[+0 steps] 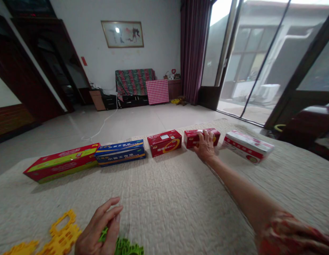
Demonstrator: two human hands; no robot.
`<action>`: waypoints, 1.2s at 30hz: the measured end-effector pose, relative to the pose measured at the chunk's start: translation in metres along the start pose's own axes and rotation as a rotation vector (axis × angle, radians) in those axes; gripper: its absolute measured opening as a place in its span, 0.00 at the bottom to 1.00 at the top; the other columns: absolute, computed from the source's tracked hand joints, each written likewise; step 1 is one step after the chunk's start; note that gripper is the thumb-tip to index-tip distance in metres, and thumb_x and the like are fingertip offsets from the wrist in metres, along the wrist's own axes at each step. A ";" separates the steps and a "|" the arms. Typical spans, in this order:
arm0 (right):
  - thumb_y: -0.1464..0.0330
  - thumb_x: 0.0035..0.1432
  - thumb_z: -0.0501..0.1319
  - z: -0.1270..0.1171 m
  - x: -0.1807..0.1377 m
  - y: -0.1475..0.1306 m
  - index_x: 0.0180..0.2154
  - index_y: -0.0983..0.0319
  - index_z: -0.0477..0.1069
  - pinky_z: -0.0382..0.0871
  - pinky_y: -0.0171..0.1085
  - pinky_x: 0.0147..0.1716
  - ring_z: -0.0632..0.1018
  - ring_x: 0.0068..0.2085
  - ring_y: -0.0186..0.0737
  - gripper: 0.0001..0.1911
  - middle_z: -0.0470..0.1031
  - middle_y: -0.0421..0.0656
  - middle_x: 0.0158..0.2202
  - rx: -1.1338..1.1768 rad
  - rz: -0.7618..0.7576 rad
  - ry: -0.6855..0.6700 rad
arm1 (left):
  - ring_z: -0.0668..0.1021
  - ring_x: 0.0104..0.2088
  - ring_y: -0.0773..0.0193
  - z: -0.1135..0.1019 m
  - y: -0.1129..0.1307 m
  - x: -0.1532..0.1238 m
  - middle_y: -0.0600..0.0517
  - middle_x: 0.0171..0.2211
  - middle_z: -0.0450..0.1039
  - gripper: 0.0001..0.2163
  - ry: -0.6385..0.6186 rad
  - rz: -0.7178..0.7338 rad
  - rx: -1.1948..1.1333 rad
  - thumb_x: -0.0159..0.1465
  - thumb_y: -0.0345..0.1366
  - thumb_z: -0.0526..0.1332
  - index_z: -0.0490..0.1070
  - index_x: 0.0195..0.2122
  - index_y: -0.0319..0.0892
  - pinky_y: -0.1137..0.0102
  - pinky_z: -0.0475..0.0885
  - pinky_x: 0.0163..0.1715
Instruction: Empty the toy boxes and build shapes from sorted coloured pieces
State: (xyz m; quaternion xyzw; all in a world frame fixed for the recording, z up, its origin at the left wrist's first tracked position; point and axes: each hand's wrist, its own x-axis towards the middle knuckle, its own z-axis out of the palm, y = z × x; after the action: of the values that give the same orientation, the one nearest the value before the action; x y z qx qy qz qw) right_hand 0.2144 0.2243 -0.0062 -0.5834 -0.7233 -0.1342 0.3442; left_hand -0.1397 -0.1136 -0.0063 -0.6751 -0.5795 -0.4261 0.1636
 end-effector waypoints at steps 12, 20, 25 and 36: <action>0.70 0.61 0.56 -0.017 0.016 -0.088 0.54 0.58 0.70 0.58 0.47 0.55 0.65 0.56 0.49 0.19 0.69 0.49 0.54 0.165 -0.370 -0.086 | 0.81 0.44 0.61 0.003 0.007 -0.001 0.51 0.46 0.78 0.09 -0.007 0.004 -0.013 0.62 0.33 0.60 0.76 0.42 0.48 0.70 0.79 0.43; 0.70 0.63 0.55 0.003 0.005 -0.131 0.46 0.60 0.75 0.61 0.42 0.49 0.69 0.47 0.46 0.13 0.73 0.49 0.46 0.177 -0.399 -0.106 | 0.82 0.44 0.61 0.004 0.017 0.004 0.49 0.44 0.79 0.08 0.011 -0.041 -0.053 0.63 0.33 0.58 0.77 0.39 0.45 0.70 0.80 0.42; 0.71 0.61 0.56 0.002 0.002 -0.136 0.45 0.61 0.75 0.61 0.42 0.48 0.69 0.47 0.47 0.12 0.72 0.49 0.45 0.172 -0.351 -0.122 | 0.81 0.46 0.58 0.011 0.008 0.014 0.46 0.48 0.78 0.12 -0.094 -0.143 -0.025 0.64 0.35 0.55 0.79 0.40 0.44 0.65 0.79 0.44; 0.71 0.59 0.57 -0.018 0.016 -0.148 0.43 0.59 0.76 0.65 0.41 0.44 0.71 0.46 0.46 0.12 0.73 0.47 0.44 0.016 -0.286 -0.284 | 0.75 0.49 0.58 0.130 0.016 0.180 0.46 0.48 0.73 0.15 -0.477 -0.055 0.027 0.64 0.28 0.54 0.74 0.49 0.43 0.64 0.74 0.50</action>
State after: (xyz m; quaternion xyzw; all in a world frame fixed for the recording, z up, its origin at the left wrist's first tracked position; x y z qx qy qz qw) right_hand 0.0801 0.1838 0.0478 -0.4851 -0.8410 -0.0922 0.2211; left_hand -0.0805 0.0908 0.0599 -0.7383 -0.6256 -0.2511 0.0198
